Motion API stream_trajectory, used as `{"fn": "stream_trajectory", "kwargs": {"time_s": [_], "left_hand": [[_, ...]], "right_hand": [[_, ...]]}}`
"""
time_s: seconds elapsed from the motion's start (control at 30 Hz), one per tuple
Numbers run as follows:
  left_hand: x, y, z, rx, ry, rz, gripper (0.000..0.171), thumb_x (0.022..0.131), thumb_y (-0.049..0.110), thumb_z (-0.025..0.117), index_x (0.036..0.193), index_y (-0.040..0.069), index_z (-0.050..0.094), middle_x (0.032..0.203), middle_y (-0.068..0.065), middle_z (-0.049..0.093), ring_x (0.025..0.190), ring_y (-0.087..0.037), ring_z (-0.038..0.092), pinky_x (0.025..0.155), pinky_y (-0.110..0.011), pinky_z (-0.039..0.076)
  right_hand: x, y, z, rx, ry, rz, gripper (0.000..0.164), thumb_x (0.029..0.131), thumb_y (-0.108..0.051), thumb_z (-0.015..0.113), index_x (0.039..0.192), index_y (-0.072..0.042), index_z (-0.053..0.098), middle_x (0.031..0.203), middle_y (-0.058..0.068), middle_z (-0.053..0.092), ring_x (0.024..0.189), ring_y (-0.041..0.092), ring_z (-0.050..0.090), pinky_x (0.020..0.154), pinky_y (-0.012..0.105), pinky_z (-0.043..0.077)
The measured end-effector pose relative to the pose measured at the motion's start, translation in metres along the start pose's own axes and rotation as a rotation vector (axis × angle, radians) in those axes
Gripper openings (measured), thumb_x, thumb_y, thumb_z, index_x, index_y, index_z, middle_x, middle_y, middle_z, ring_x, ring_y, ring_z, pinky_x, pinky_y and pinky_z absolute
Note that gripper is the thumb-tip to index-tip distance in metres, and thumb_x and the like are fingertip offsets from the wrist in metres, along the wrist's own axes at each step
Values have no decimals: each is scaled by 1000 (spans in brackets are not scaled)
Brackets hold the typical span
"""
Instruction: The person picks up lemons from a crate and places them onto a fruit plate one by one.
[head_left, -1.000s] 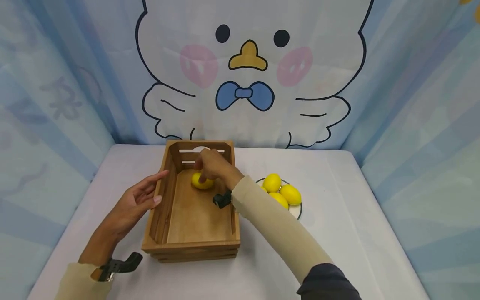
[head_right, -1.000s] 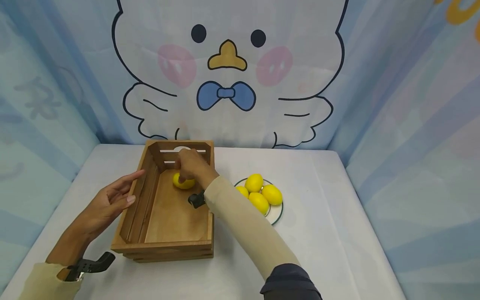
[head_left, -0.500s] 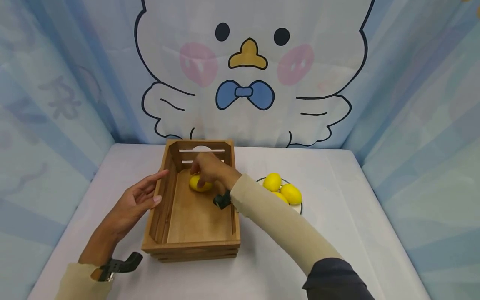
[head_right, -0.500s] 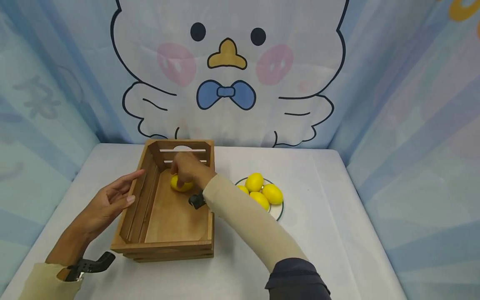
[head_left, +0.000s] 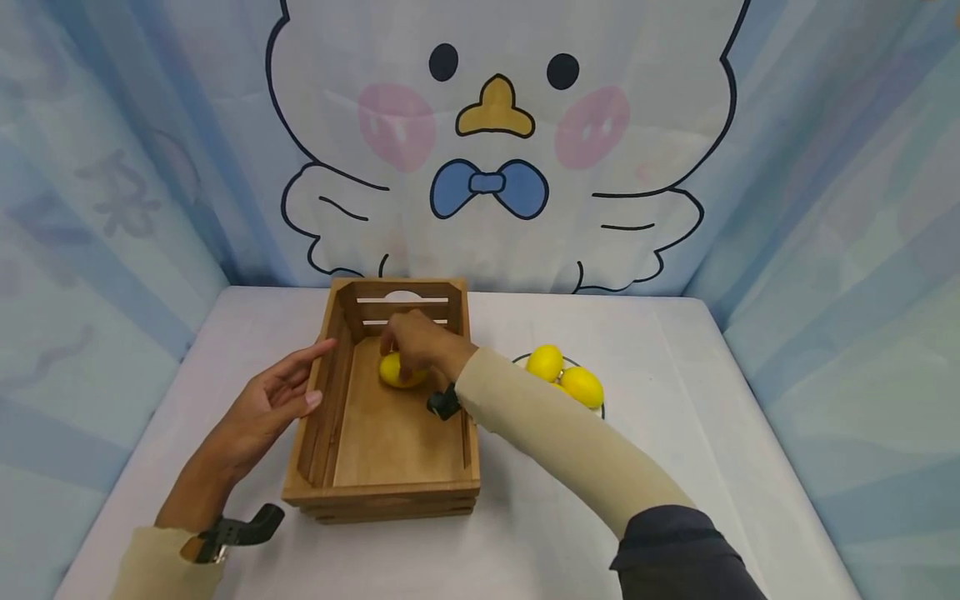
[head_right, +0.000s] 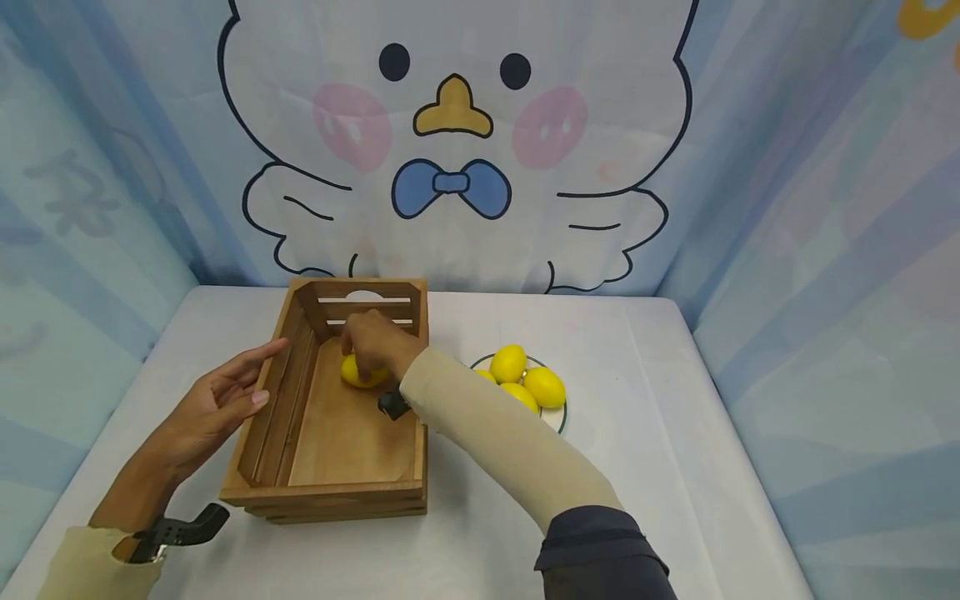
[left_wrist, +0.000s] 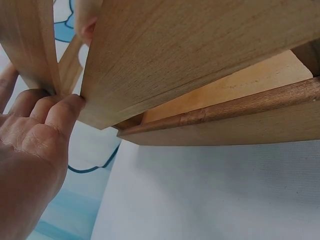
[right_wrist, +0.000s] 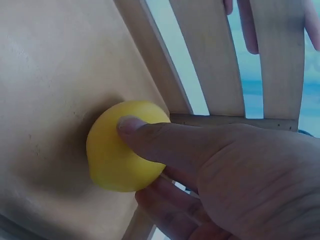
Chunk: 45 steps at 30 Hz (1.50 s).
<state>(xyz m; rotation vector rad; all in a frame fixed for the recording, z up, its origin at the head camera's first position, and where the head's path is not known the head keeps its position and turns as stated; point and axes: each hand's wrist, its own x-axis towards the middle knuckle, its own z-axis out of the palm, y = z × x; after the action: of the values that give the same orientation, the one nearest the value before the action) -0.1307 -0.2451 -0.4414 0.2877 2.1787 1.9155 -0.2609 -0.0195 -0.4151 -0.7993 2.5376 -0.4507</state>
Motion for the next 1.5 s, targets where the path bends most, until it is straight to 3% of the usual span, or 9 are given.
{"fn": "stream_trajectory", "kwargs": {"time_s": [0.2,0.43,0.8,1.0,1.23,1.5], "left_hand": [[-2,2,0,-5,3,6,63,100,10,59,155,25,34,168,4,18,156,-22,11,107,-4,31],[-1,2,1,1,3,7,63,100,10,59,155,25,35,168,4,18,156,-22,10,107,-4,31],[-2,2,1,-5,-9,5,63,100,9,57,156,25,33,168,5,17,156,-22,10,106,-3,31],[-1,2,2,7,-5,-10,63,100,10,58,156,27,33,168,5,16,156,-24,10,108,-5,32],[-1,4,2,-3,-1,-26,63,100,12,58,156,28,33,168,3,15,155,-28,14,105,-7,35],[-1,4,3,1,3,-32,63,101,11,58,156,28,33,168,3,16,154,-29,17,107,-10,36]], "right_hand": [[-1,-2,1,-23,-10,16,54,75,-6,86,125,-16,68,126,4,63,110,15,57,91,26,54],[-2,0,2,-52,-77,-6,51,74,-8,87,121,-17,70,132,4,57,109,14,53,88,26,52],[-3,-2,-1,-8,-265,-134,42,76,-13,87,113,-24,74,120,-6,67,113,11,59,99,29,51],[0,-2,-1,15,-316,-209,40,73,-20,90,110,-28,75,110,-13,70,107,6,61,95,23,51],[2,-3,-3,138,-433,-263,45,72,-21,90,113,-28,74,113,-15,70,109,3,62,95,18,50],[0,-4,-4,295,-522,-337,53,74,-16,88,124,-14,70,116,-8,72,109,5,65,99,21,51]]}}
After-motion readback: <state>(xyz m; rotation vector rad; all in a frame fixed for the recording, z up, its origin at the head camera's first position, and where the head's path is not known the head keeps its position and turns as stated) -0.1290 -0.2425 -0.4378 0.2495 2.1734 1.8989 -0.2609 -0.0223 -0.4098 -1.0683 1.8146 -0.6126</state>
